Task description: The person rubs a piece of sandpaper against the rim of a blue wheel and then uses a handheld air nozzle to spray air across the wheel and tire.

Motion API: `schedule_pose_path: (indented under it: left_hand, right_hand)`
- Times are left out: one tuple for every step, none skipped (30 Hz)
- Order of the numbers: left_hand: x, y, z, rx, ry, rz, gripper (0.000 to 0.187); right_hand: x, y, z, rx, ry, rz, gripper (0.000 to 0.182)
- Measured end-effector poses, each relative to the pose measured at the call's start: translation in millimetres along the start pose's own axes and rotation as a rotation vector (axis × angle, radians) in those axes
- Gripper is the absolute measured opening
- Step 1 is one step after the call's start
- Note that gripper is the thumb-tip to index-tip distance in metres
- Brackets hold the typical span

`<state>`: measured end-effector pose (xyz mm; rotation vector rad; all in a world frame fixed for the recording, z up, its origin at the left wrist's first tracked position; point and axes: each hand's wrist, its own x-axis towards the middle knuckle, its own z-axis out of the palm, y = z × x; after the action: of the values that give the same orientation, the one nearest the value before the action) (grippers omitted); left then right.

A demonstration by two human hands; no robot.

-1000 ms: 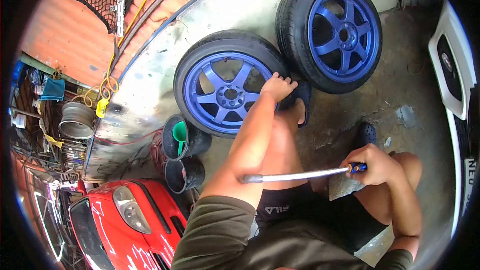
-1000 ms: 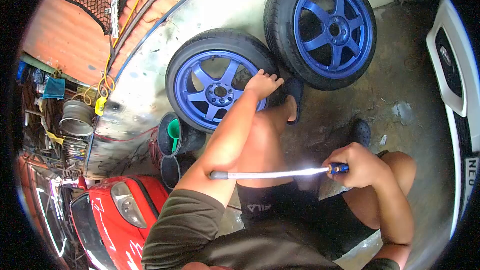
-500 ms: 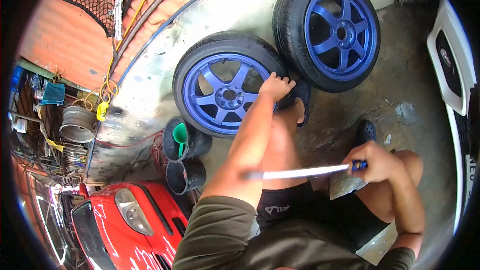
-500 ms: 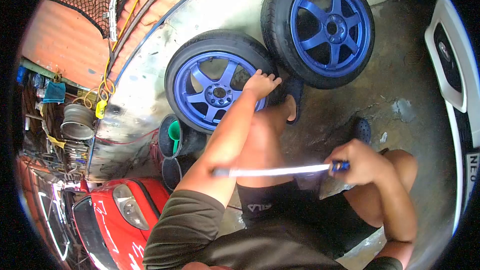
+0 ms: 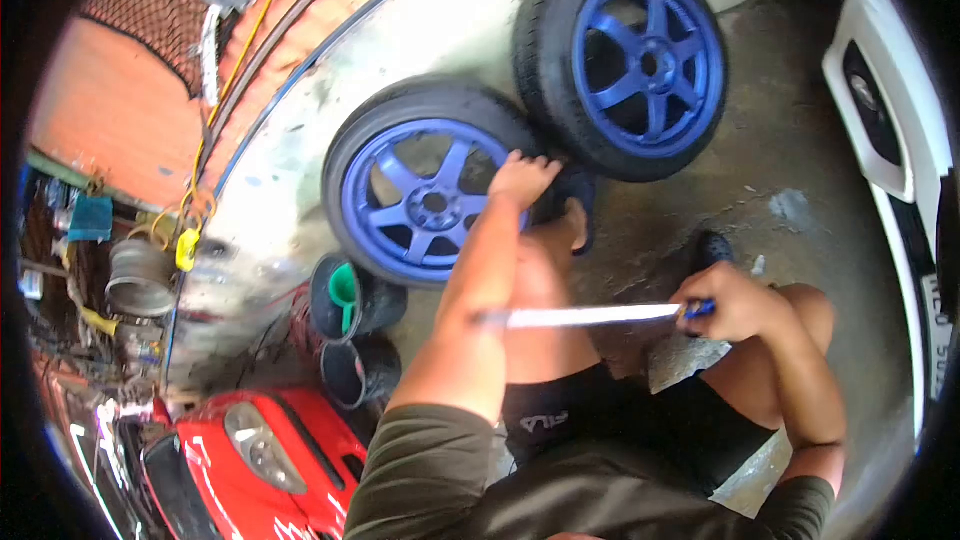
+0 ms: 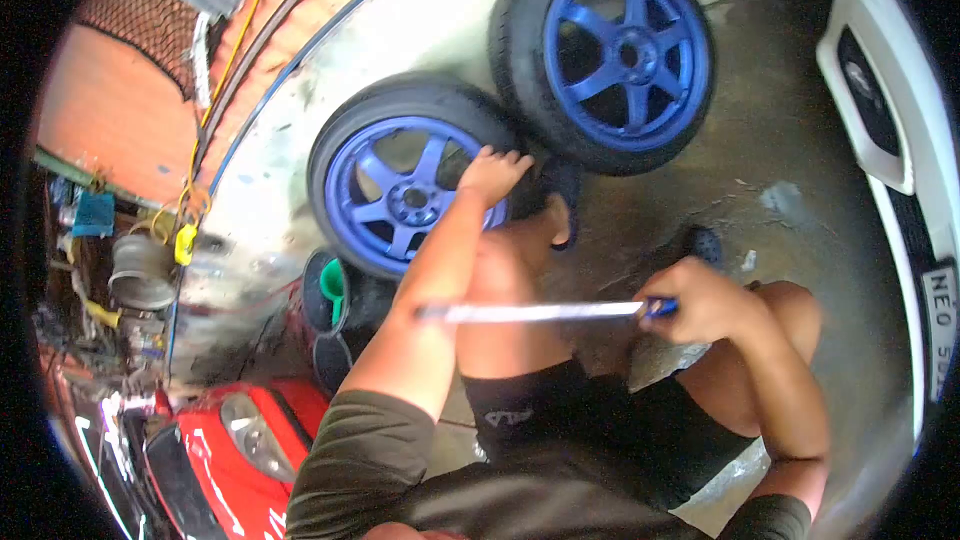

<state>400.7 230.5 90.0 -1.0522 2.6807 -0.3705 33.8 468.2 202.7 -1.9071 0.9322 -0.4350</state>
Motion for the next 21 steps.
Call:
schedule_pose_path:
  left_hand:
    - [0, -1, -1, -0.025, -0.035, -0.029, 0.037]
    - [0, -2, -4, -0.118, -0.057, -0.073, 0.039]
    - [2, 0, -5, -0.217, -0.107, -0.207, 0.046]
    - [-1, -1, 8, -0.368, 0.139, -0.256, 0.048]
    - [2, -1, 11, -0.529, 0.322, -0.307, 0.045]
    - [8, -1, 14, -0.699, 0.494, -0.35, 0.041]
    - [8, 8, -11, -0.812, 0.614, -0.439, 0.036]
    - [10, 18, -32, -1.002, 0.69, -0.547, 0.025]
    - [14, 19, -43, -1.142, 0.735, -0.574, 0.025]
    - [20, 22, -47, -1.282, 0.804, -0.601, 0.02]
    - [17, 34, -82, -1.472, 0.767, -0.587, 0.018]
    - [19, 48, -108, -1.566, 0.758, -0.551, 0.017]
    - [23, 62, -121, -1.661, 0.751, -0.524, 0.016]
    - [29, 72, -122, -1.715, 0.715, -0.476, 0.016]
    - [37, 82, -123, -1.766, 0.684, -0.43, 0.017]
    - [44, 95, -136, -1.803, 0.64, -0.458, 0.02]
    - [57, 101, -125, -1.874, 0.629, -0.447, 0.02]
    - [65, 105, -124, -1.93, 0.526, -0.497, 0.019]
    - [74, 108, -123, -1.983, 0.424, -0.543, 0.018]
    - [85, 110, -119, -2.013, 0.375, -0.531, 0.018]
    - [95, 113, -113, -2.04, 0.318, -0.525, 0.018]
  right_hand:
    - [-2, -4, 5, 0.075, -0.084, -0.034, 0.017]
    - [-1, -3, 7, 0.045, -0.132, 0.006, 0.017]
    - [0, 0, 10, 0.024, -0.177, 0.054, 0.018]
    - [0, 4, 7, -0.058, -0.105, 0.124, 0.018]
    - [0, 14, -3, -0.137, -0.032, 0.194, 0.018]
    - [-4, 33, -13, -0.221, -0.015, 0.243, 0.021]
    - [-8, 53, -21, -0.298, -0.005, 0.29, 0.025]
    - [-11, 75, -26, -0.366, -0.051, 0.366, 0.027]
    - [-12, 96, -31, -0.431, -0.099, 0.437, 0.03]
    - [-11, 118, -42, -0.419, -0.181, 0.537, 0.031]
    - [-8, 139, -53, -0.403, -0.272, 0.631, 0.032]
    - [-7, 158, -63, -0.384, -0.375, 0.72, 0.034]
    - [-8, 173, -73, -0.317, -0.374, 0.781, 0.034]
    - [-12, 187, -83, -0.253, -0.379, 0.838, 0.035]
    - [-13, 205, -89, -0.195, -0.384, 0.891, 0.035]
    - [-8, 242, -84, -0.546, -0.523, 0.92, 0.038]
    - [-15, 274, -80, -0.543, -0.531, 0.916, 0.043]
    - [-26, 311, -65, -0.503, -0.486, 0.906, 0.047]
    - [-39, 352, -45, -0.454, -0.409, 0.887, 0.051]
    - [-50, 387, -21, -0.397, -0.327, 0.861, 0.055]
    - [-58, 411, 2, -0.341, -0.268, 0.828, 0.059]
